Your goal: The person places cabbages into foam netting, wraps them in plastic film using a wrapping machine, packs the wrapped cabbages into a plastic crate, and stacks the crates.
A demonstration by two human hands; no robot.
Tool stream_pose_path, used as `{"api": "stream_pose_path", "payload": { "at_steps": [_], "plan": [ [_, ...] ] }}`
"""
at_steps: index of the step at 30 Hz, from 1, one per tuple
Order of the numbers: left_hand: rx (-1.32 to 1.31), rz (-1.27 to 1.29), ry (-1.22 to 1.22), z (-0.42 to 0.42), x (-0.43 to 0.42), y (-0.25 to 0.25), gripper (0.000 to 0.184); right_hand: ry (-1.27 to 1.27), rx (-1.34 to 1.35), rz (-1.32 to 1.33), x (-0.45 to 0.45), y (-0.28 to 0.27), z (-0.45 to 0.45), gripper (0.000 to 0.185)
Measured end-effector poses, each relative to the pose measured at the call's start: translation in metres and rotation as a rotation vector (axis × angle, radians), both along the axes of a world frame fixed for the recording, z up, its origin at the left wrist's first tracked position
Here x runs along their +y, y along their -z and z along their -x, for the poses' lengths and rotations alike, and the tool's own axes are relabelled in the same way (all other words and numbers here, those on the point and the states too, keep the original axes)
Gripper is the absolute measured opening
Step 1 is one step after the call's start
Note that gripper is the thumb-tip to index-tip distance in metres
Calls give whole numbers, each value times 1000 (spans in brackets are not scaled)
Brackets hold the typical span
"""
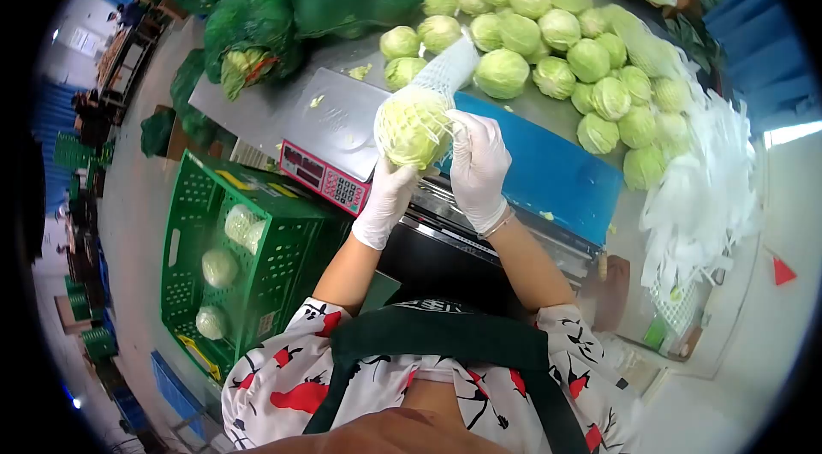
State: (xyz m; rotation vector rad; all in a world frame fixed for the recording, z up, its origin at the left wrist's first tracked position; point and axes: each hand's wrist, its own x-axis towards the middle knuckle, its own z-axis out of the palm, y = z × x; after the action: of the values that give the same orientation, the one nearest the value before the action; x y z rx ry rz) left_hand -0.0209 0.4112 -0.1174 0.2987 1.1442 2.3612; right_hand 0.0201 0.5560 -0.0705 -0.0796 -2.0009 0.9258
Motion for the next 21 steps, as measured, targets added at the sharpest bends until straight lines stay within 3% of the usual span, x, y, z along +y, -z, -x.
{"api": "stream_pose_path", "payload": {
  "at_steps": [3,5,6,9,11,12,15,16,21],
  "plan": [
    [25,-7,-154,12,-13,15,74,-223,53,-185,-26,-5,12,13],
    [-148,-177,-199,16,-26,6,63,-492,37,-362,-55,-6,4,13],
    [-220,-330,-169,23,-38,27,61,-535,-22,-387,-72,-4,3,16],
    [-106,-193,-373,52,-58,30,76,-547,-192,-488,-89,22,17,26],
    [308,258,-706,77,-59,52,87,-523,-224,-536,-89,29,34,30],
    [399,657,-836,93,-71,69,102,-491,-342,-608,-89,35,34,40],
    [531,994,-871,110,-80,86,104,-521,-559,-580,-83,67,34,50],
    [540,1027,-760,115,-86,98,110,-513,-705,-595,-81,66,32,55],
    [525,1083,-731,100,-102,109,107,-582,-670,-388,-57,61,33,48]
  ]
}}
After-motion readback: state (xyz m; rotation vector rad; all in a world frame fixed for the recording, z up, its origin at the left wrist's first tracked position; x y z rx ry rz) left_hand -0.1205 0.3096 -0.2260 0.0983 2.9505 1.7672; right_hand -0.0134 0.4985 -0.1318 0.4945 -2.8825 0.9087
